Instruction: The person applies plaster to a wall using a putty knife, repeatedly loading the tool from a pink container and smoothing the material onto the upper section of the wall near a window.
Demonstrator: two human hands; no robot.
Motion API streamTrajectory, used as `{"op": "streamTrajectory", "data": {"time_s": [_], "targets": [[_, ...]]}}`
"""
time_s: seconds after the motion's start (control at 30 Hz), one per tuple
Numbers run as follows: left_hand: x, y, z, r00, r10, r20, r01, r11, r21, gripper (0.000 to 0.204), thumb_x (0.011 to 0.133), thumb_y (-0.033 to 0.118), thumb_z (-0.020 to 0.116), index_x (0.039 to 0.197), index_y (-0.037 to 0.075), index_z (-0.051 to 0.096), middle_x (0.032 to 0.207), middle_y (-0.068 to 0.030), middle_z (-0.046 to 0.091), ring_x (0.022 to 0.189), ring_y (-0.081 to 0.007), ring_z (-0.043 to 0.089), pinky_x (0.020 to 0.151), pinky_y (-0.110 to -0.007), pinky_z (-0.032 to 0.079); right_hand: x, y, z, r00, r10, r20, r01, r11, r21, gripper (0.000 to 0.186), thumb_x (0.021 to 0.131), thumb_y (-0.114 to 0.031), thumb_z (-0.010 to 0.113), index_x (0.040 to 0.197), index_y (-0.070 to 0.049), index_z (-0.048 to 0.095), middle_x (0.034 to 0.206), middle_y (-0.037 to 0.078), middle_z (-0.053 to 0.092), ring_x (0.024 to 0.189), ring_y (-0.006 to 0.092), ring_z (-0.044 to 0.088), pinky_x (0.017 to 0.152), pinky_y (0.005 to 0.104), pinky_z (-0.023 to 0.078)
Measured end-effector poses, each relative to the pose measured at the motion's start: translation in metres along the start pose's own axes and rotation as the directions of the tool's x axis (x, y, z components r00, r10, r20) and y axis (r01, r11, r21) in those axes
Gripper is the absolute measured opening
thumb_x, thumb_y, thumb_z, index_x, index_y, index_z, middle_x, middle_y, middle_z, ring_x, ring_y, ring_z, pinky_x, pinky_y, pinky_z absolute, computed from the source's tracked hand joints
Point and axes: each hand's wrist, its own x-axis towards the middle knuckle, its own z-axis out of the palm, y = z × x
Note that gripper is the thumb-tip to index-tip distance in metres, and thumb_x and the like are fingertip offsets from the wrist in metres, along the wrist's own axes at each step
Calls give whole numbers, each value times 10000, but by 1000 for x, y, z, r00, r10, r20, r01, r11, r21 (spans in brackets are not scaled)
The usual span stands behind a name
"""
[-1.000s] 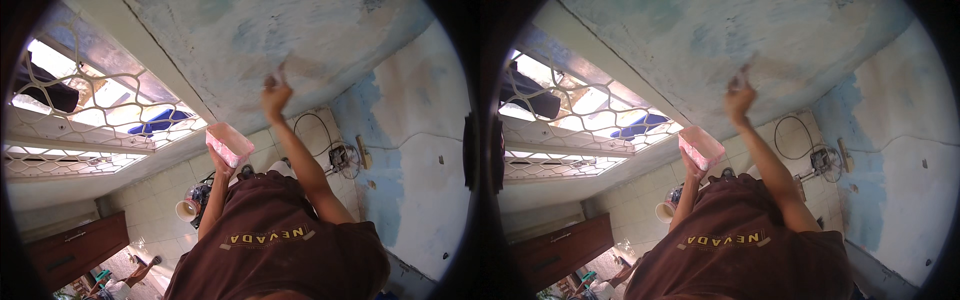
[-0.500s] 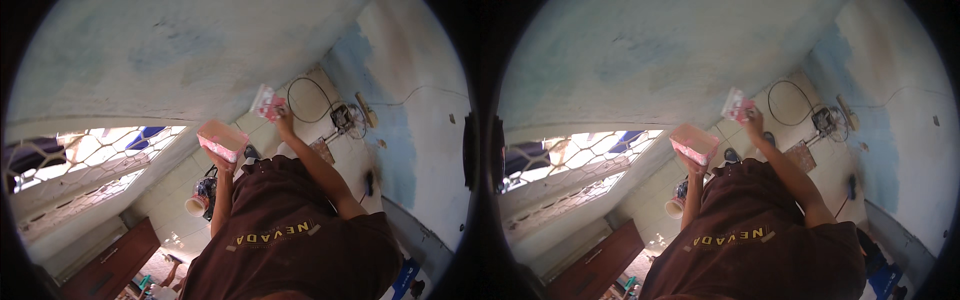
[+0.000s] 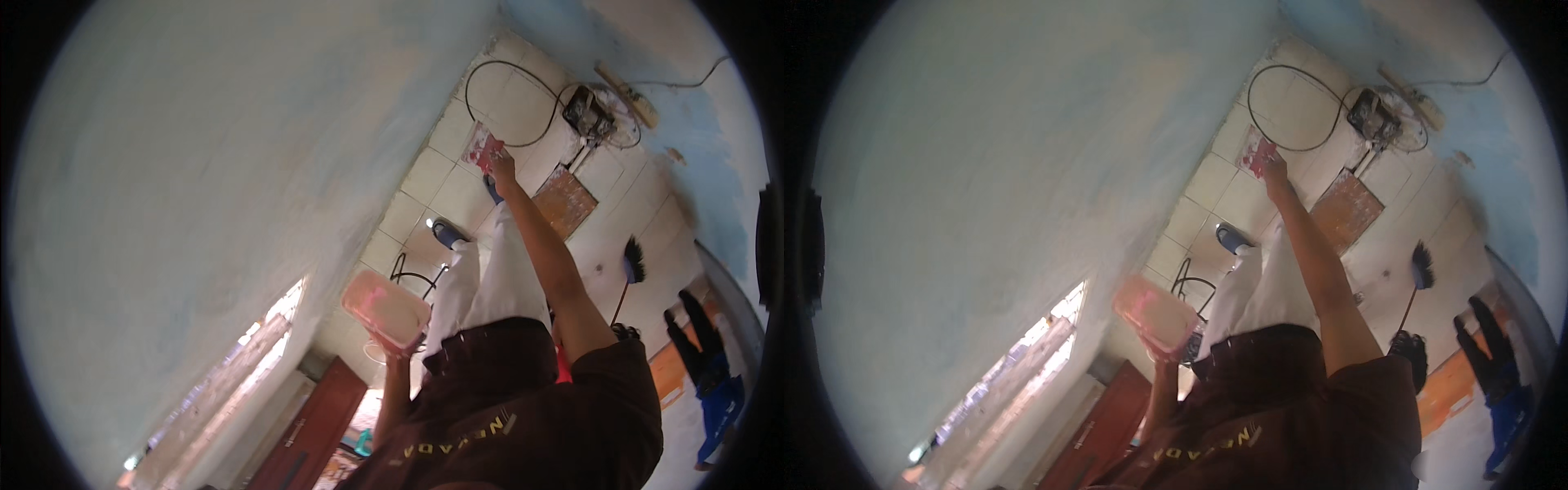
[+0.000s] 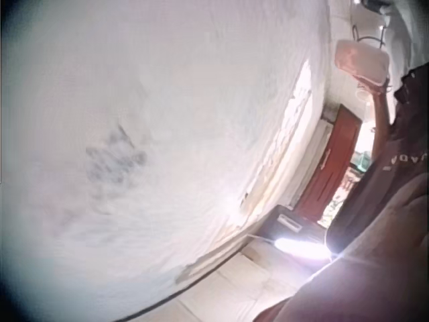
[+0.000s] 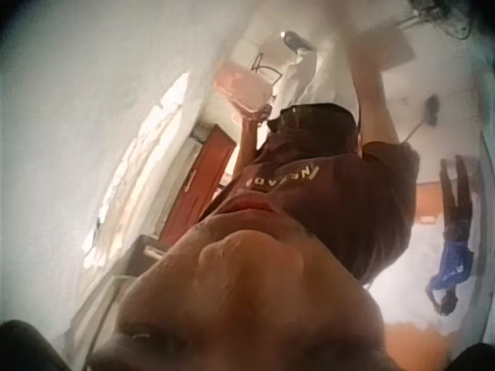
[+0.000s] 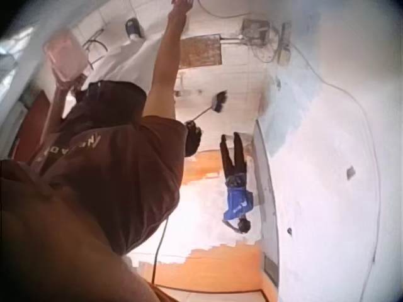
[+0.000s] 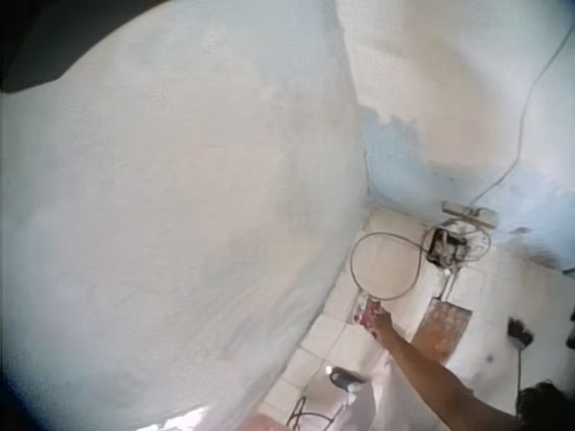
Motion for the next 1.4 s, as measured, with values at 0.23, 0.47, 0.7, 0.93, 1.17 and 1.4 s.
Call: {"op": "streamTrajectory", "data": {"time_s": [0.23,0.47,0.7,0.93,1.17,1.4], "targets": [[15,-55,-38,976,-81,-202,135,954,268,719,985,581,476,1526,119,376,1501,-95,473,1391,-284,434,1190,-512,307,164,6,29,998,-44,-51,43,999,-17,291,1050,-282,548,1110,-33,688,717,30,628,569,104,551,490,286,417],[23,-76,-11,910,-308,-277,194,908,-372,658,988,532,514,1487,111,431,1455,-101,512,1342,-293,468,1176,-513,324,258,1,90,991,-111,-74,114,993,38,360,1062,-351,517,1139,-47,692,740,28,640,573,90,523,501,277,415],[16,-62,-3,853,-387,-351,214,872,-441,629,977,505,560,1455,106,466,1412,-108,543,1299,-302,498,1160,-516,346,277,11,135,992,-112,-62,113,993,19,376,1060,-307,509,1316,-66,643,904,5,659,731,86,569,638,281,479],[52,-26,43,979,-158,-126,176,974,142,592,969,423,608,1442,101,457,1343,-104,567,1243,-290,537,1112,-491,413,158,-21,171,988,-128,-87,135,987,83,423,1055,-314,529,1353,-28,619,896,68,687,799,114,600,714,286,492],[56,-7,23,966,-259,-8,238,897,-374,572,950,412,632,1414,118,475,1302,-74,582,1227,-240,546,1064,-474,463,69,-25,206,956,-267,-121,279,956,96,324,1027,-105,516,1314,-25,643,944,14,673,796,82,564,711,264,471],[23,36,3,988,-133,79,149,952,-268,543,998,529,500,1404,170,498,1338,-55,575,1229,-277,559,1052,-520,470,-58,-48,199,907,-420,31,420,907,-11,304,1025,-86,492,1283,10,620,951,36,640,854,103,562,776,270,458]]}}
